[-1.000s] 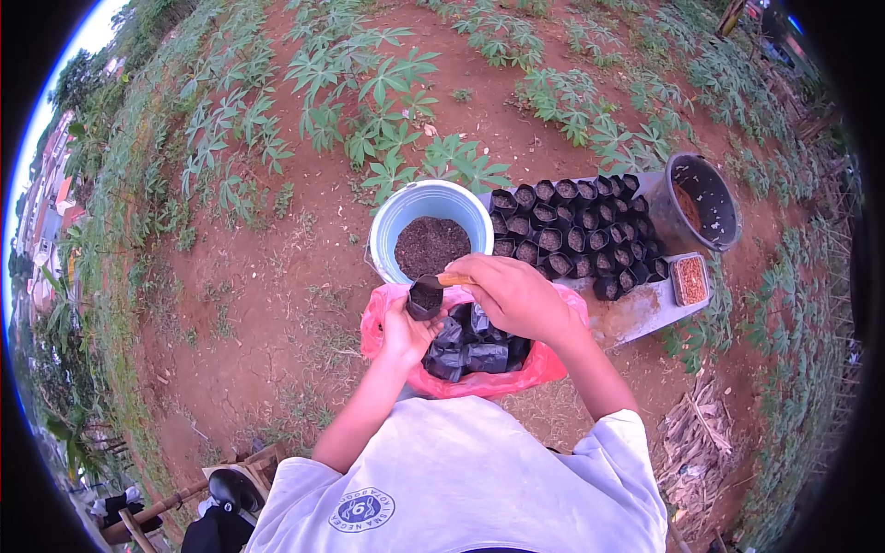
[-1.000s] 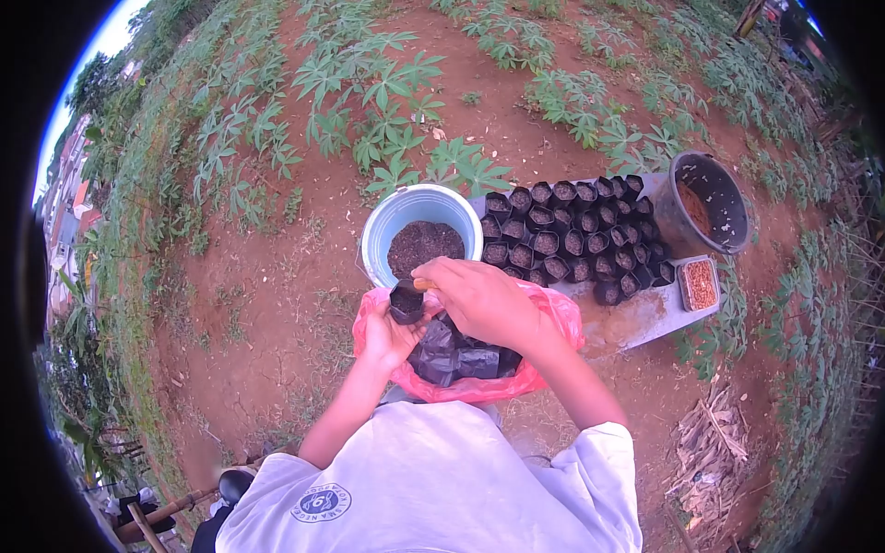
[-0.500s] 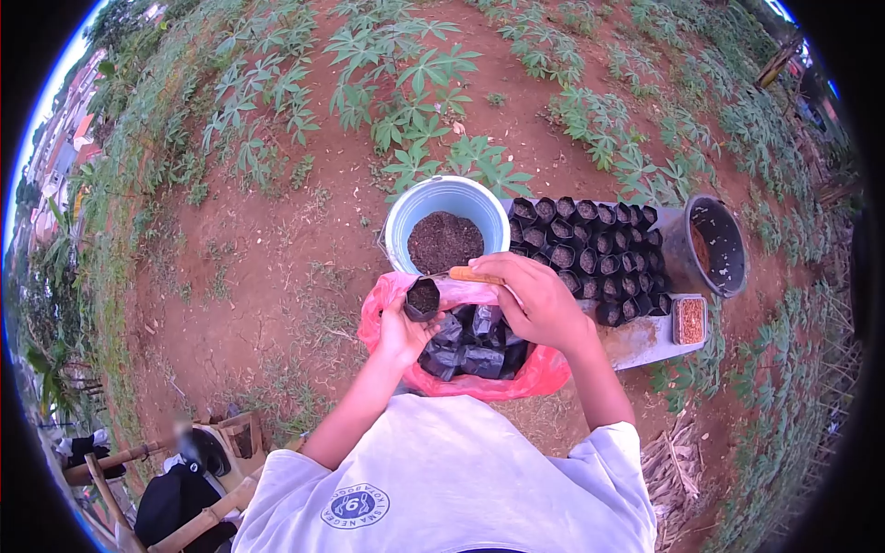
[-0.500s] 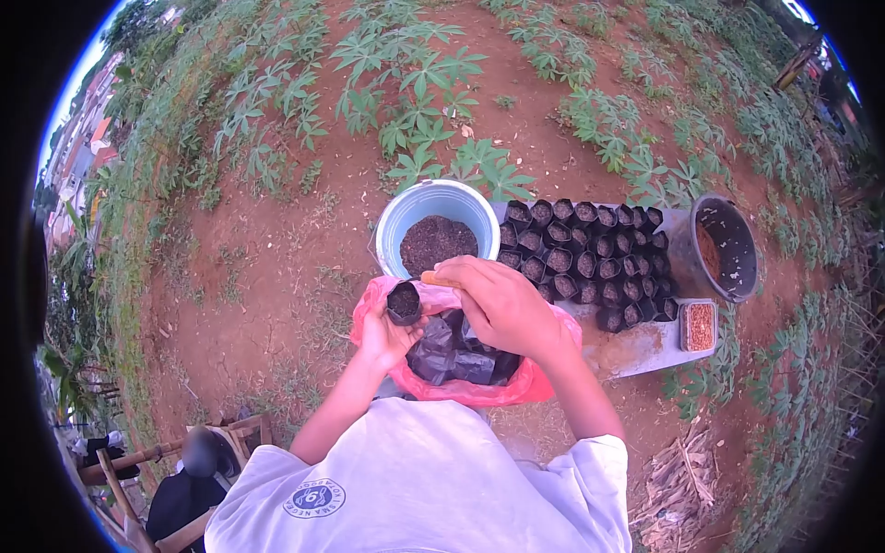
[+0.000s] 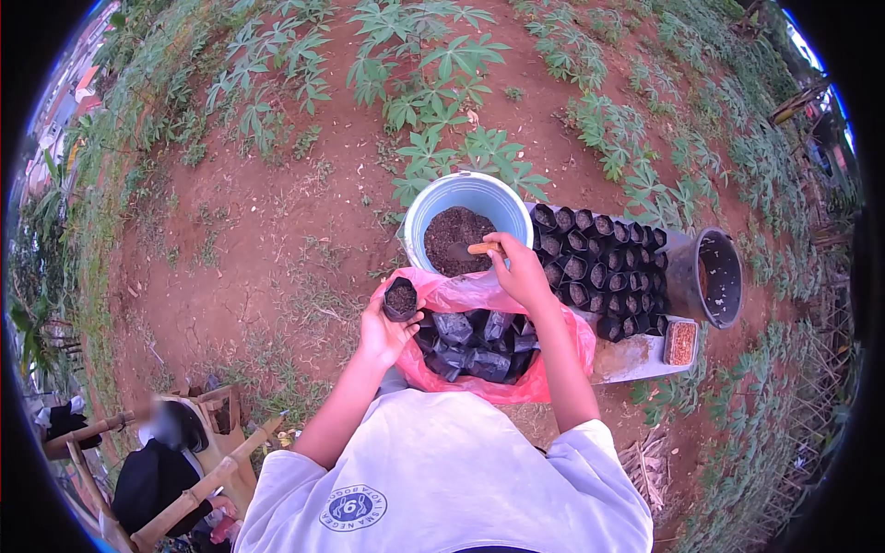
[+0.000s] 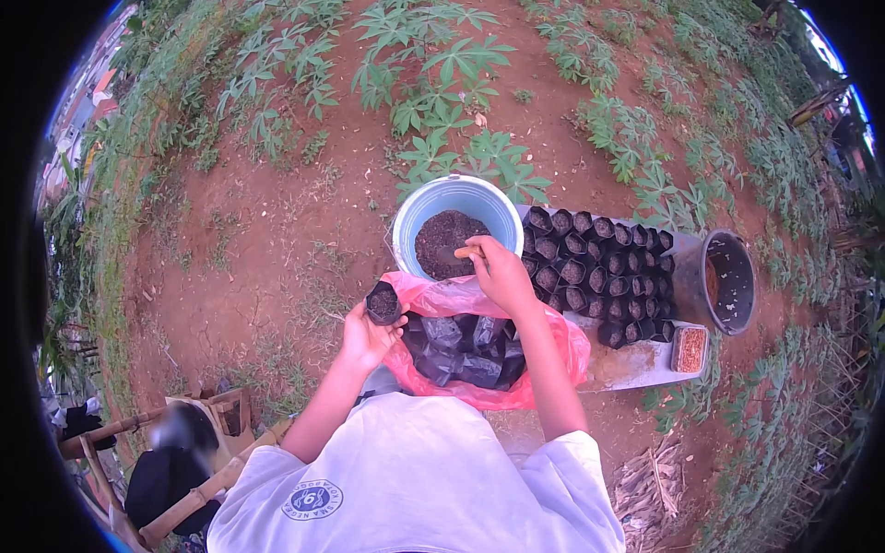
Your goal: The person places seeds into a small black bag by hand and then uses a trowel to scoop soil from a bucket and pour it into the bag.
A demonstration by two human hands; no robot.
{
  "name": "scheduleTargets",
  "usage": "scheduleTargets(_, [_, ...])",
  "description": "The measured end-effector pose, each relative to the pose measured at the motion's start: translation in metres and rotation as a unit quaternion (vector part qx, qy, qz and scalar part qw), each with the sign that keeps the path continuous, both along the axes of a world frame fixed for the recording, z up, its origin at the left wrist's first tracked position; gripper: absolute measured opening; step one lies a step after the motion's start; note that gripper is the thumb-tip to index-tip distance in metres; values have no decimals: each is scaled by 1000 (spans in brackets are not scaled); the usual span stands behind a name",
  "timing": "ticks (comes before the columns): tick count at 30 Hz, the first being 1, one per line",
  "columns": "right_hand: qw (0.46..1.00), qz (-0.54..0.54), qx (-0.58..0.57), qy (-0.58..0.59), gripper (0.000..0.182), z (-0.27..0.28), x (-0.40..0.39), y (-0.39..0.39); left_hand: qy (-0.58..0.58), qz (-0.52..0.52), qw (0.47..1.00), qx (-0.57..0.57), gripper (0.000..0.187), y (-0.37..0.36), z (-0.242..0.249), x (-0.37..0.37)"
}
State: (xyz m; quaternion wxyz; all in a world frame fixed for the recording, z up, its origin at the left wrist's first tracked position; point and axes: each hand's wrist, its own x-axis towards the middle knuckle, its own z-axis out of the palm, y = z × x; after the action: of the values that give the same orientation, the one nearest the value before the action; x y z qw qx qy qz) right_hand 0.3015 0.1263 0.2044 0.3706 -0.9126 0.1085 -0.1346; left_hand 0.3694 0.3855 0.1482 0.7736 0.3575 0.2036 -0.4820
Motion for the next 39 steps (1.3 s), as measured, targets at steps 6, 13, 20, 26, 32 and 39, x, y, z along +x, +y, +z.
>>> scheduleTargets(6, [993, -73, 92, 23, 20, -35, 2, 2, 8, -13, 1000, -6, 49, 16, -20, 18])
scheduleTargets(13, [974, -170, 148, 5, 17, -50, -3, 8, 7, -55, 998, -9, 49, 16, -26, 27])
scheduleTargets(20, [959, -214, 184, 3, 15, -61, -1, 16, 4, -57, 998, -17, 47, 11, -24, 39])
scheduleTargets(26, [943, -234, 234, -26, 15, -69, -1, 16, 26, -45, 999, -4, 47, 11, -20, 56])
scheduleTargets(32, [928, -223, 297, -20, 15, -77, -1, 13, -11, -69, 997, -20, 48, 15, -21, 73])
scheduleTargets(39, [927, -232, 295, -5, 17, -74, 5, 18, -14, -80, 997, -4, 50, 9, -13, 83])
